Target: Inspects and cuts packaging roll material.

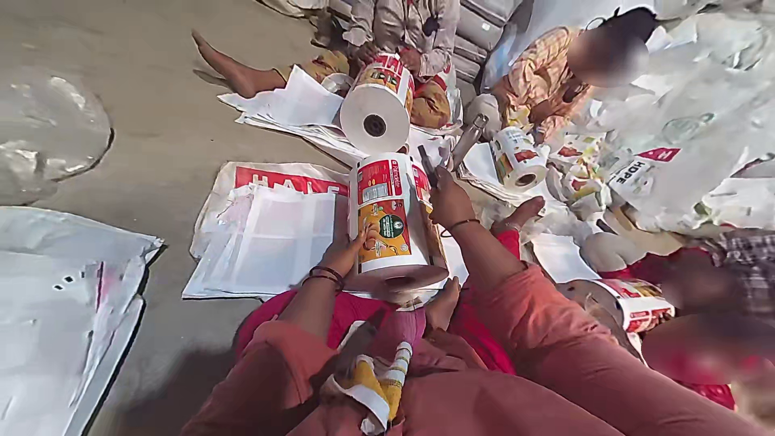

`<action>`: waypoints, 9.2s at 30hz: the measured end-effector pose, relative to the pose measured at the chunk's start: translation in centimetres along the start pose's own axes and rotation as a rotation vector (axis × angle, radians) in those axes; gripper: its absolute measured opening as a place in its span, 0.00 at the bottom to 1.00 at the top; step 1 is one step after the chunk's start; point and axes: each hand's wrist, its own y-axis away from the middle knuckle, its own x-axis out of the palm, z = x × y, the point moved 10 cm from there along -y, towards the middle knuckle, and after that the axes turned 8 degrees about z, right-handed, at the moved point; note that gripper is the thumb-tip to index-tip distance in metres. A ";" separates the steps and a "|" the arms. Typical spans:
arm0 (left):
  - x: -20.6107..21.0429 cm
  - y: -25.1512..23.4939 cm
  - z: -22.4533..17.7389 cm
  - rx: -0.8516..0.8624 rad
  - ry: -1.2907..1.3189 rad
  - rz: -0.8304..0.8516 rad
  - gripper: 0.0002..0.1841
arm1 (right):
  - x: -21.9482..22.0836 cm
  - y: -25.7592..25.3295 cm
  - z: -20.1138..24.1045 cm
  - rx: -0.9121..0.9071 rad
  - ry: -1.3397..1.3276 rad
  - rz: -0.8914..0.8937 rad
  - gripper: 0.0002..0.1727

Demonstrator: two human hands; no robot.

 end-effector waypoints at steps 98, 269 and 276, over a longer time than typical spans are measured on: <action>-0.3 0.5 -1.5 0.019 -0.026 0.030 0.43 | 0.6 -5.2 -4.7 -0.001 -0.678 -0.096 0.14; -0.4 0.6 0.2 -0.030 -0.065 0.007 0.62 | 0.5 -8.4 -0.7 -0.075 -0.044 0.073 0.27; -0.4 -0.8 0.4 0.044 -0.155 0.036 0.65 | 1.2 -5.3 -0.3 0.022 0.003 0.230 0.32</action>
